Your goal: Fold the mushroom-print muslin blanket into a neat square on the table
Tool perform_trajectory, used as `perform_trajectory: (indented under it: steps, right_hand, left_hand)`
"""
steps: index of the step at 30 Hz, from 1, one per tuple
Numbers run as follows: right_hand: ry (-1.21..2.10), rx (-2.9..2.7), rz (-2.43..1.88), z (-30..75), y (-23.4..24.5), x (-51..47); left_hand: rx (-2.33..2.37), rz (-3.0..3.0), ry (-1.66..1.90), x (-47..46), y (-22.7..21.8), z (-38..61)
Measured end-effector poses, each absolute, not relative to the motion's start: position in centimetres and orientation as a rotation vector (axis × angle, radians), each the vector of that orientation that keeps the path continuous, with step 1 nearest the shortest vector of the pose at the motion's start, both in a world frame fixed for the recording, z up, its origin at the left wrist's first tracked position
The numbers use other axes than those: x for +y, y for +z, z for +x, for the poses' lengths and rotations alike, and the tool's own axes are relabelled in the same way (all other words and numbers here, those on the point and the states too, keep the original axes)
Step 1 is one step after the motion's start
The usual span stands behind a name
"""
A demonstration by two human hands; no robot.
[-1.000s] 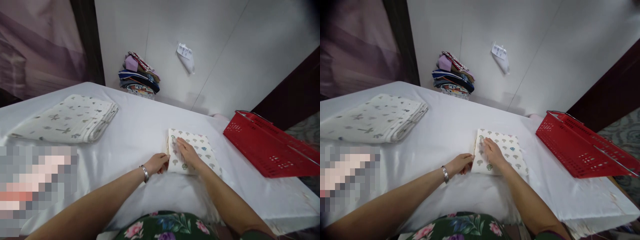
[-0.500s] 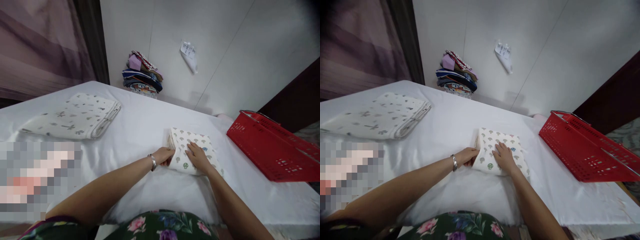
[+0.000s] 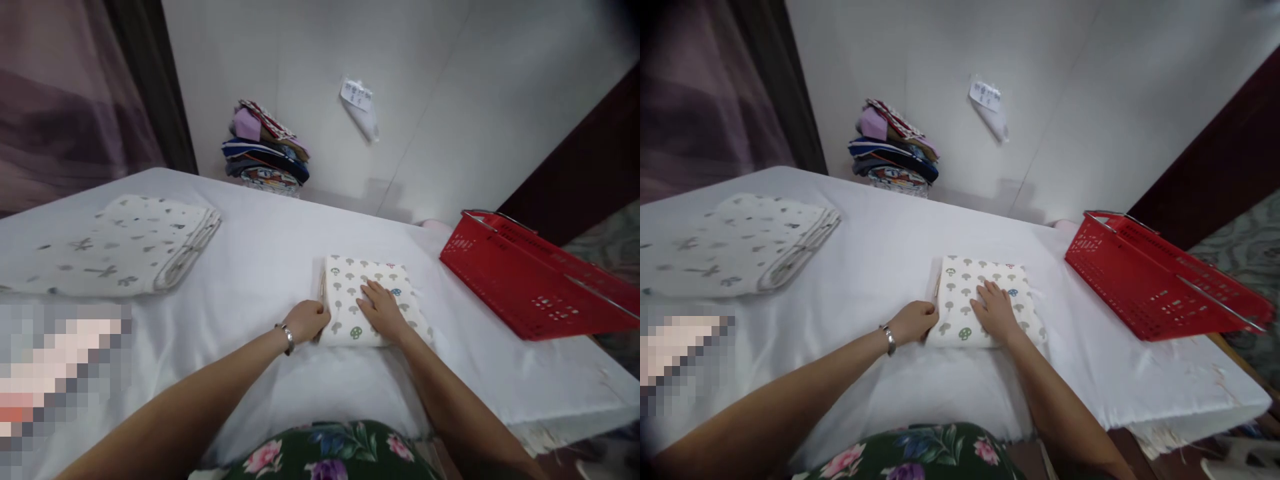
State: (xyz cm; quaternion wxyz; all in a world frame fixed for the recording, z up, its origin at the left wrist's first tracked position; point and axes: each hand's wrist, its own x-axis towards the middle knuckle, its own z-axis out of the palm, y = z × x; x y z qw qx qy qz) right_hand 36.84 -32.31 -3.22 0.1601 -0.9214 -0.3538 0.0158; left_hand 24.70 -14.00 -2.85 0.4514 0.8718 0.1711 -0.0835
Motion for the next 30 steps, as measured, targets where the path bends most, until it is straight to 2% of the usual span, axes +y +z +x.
perform_trajectory:
  steps: [6,8,12,16,19,22,25,30]
  right_hand:
    - [0.125,-1.021,-2.558,36.9,-2.4,-32.9]
    - [0.061,-0.982,-2.531,37.4,-1.9,-34.4]
    - [-0.211,-0.714,-2.536,39.3,-1.4,-38.8]
    - [-0.068,-0.364,-2.485,40.7,-2.4,-42.0]
    - [0.002,-0.274,-2.452,40.7,-3.4,-42.5]
    - [-0.003,-0.266,-2.416,40.2,-3.8,-42.1]
    - [0.016,-0.327,-2.357,39.9,-3.8,-42.1]
    - [0.102,-0.322,-2.412,41.3,-3.1,-42.3]
  left_hand:
    - [0.414,2.156,-0.225,-13.2,-3.3,24.9]
    - [0.432,2.164,-0.183,-12.3,-3.3,24.8]
    - [0.454,2.322,0.247,-11.8,-2.0,24.3]
    - [0.067,2.537,0.596,-14.0,-1.1,24.2]
    - [-0.196,2.720,0.517,-15.4,-2.1,25.1]
    - [-0.159,2.805,0.327,-15.5,-4.2,26.0]
    - [-0.116,2.816,0.304,-14.9,-5.7,26.3]
    - [0.000,2.829,0.134,-14.9,-3.8,26.2]
